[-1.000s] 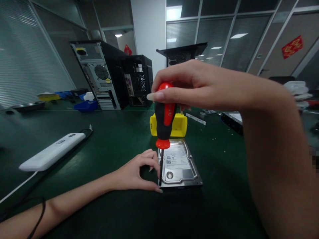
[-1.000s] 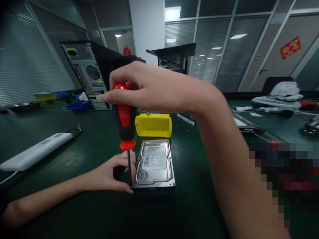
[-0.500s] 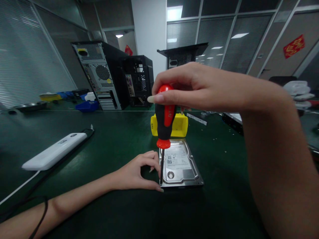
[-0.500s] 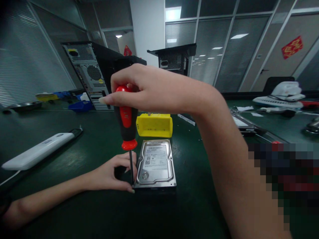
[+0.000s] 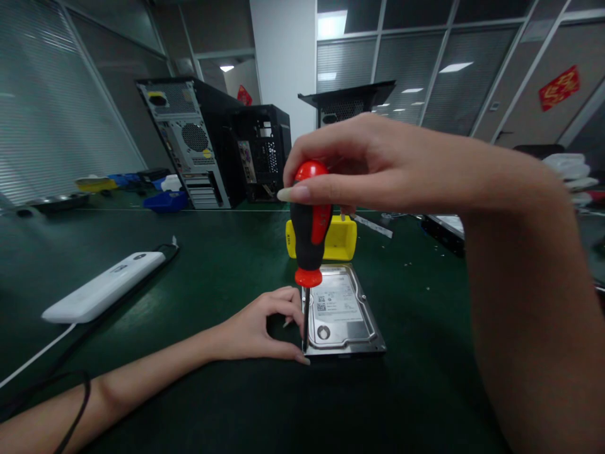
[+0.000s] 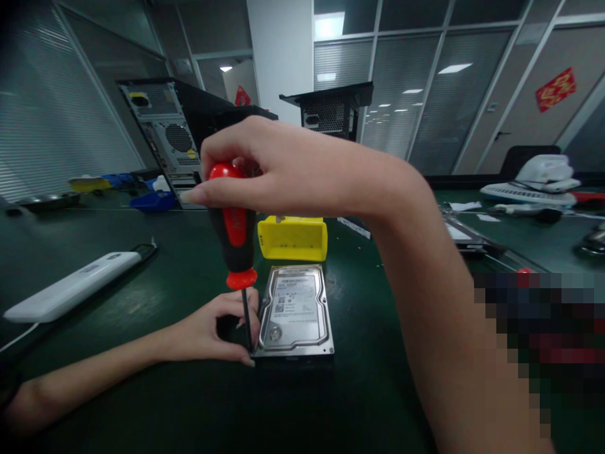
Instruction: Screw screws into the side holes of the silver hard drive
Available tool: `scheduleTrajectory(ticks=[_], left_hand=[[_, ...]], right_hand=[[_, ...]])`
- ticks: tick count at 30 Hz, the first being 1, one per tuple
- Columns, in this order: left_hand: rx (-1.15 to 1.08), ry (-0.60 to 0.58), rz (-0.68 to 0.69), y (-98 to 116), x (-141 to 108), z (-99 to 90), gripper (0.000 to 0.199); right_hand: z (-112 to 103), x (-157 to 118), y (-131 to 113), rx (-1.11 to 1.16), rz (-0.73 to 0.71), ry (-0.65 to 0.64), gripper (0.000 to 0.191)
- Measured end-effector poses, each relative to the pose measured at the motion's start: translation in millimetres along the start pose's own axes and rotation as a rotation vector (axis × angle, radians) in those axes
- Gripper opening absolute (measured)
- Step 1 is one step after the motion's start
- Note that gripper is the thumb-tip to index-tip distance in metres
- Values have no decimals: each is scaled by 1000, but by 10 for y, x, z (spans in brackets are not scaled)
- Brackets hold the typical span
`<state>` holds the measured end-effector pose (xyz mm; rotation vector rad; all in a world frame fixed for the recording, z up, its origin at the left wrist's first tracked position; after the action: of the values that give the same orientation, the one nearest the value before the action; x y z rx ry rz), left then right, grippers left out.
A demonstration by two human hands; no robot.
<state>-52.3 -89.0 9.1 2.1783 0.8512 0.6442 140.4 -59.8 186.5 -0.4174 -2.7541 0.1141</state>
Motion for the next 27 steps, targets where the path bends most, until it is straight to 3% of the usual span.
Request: scheduleTrajectory(ticks=[8,14,22,27], left_hand=[[1,-3,2,5,9,-4,19],[4,7,23,19,16,-1,20],[6,-3,40,16,19,0,19],[1,-10,3,13,15,0,20]], right_hand=[[34,39,23,131,3,-76,27],[97,83,6,161,-72,24,26],[84,67,-16,285,-20,-34,25],[116,74,-39,398,-82,-27,27]])
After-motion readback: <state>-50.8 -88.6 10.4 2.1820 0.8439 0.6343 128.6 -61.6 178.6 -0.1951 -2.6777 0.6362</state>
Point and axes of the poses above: each hand's wrist, its own x-axis towards the middle knuckle, its own z-axis out of the palm, y = z × x, the point moved 1 cm from there along x, towards the middle knuckle, and after that the axes turned 1 degree about z, right-handed, at the moved point
